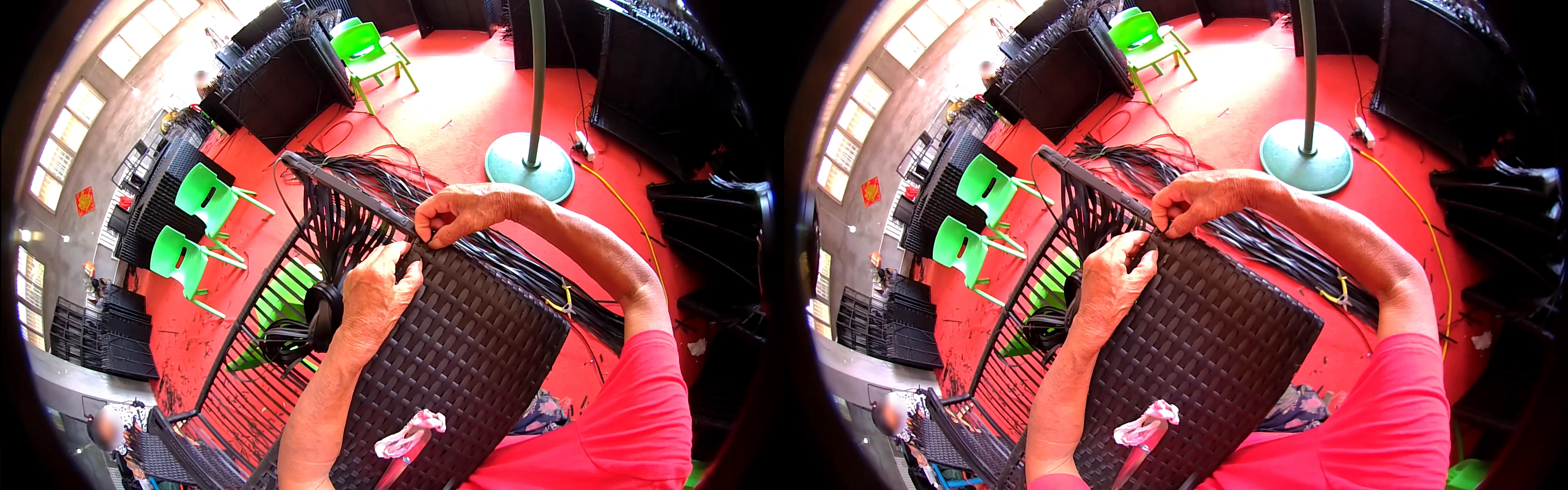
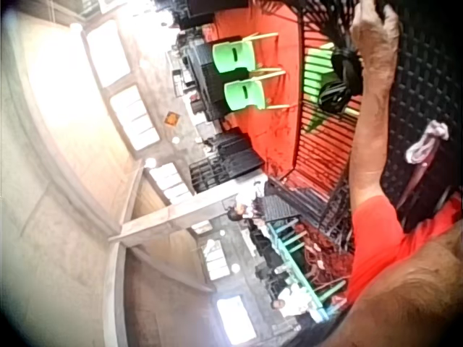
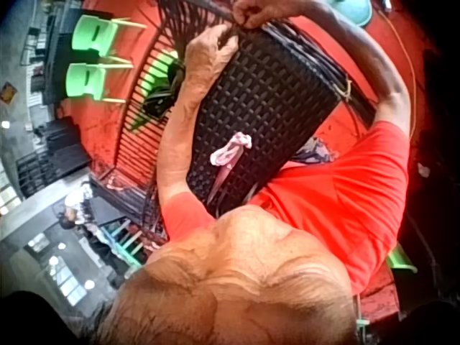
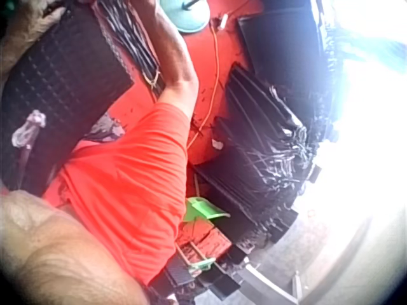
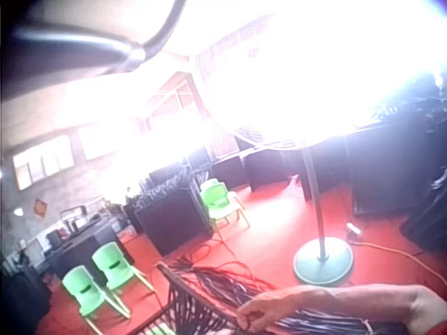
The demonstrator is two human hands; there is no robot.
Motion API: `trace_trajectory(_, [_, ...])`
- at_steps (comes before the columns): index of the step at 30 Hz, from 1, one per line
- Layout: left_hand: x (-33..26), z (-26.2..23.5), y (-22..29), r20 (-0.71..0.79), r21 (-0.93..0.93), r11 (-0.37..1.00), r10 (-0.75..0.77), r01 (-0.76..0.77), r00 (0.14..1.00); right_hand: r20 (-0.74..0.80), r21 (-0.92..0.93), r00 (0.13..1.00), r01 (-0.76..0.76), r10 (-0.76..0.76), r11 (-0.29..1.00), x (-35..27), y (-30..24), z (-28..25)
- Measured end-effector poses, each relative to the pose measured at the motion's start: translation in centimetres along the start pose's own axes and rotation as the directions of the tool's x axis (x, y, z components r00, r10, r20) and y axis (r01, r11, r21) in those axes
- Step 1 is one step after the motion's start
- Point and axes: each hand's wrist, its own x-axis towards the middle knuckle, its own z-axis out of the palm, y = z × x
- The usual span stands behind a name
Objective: The person weaves black plastic strips onto the frame of a chair, threading the strips through the existing weave and using a pair of shears to trim excess material.
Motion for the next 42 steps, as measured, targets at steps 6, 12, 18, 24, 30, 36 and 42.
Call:
trace_trajectory(6, [0.3,1.1,-0.3,-0.081,0.255,0.944,0.236,-0.209,0.968,-0.084,-0.286,0.988,0.104,-0.132,0.953,-0.4,-0.3,0.2])
trace_trajectory(12, [1.2,1.5,-0.4,-0.046,0.334,0.93,0.182,-0.156,0.982,-0.267,-0.308,0.942,0.117,-0.204,0.944,-0.4,0.8,1.1])
trace_trajectory(18, [1.8,1.7,-0.4,-0.02,0.313,0.947,0.087,-0.076,0.996,-0.49,-0.19,0.844,0.139,-0.216,0.972,-0.2,2.1,3.1])
trace_trajectory(24, [1.6,0.5,0.2,0.112,-0.208,0.946,-0.23,0.249,0.967,-0.459,0.571,0.87,0.131,0.183,0.81,-1.6,3.5,5.3])
trace_trajectory(30, [1.0,0.5,-0.7,-0.008,-0.126,0.988,-0.087,0.086,0.996,-0.38,0.785,0.894,0.177,0.236,0.594,-2.8,1.7,6.9])
trace_trajectory(36, [1.3,0.6,0.0,-0.013,-0.107,0.994,-0.036,0.034,0.999,-0.348,0.831,0.916,0.204,0.198,0.517,-2.8,3.1,7.1])
trace_trajectory(42, [1.7,0.1,-0.1,0.128,-0.221,0.958,-0.157,0.183,0.979,-0.352,0.776,0.9,0.127,0.258,0.618,-2.5,2.3,7.0])
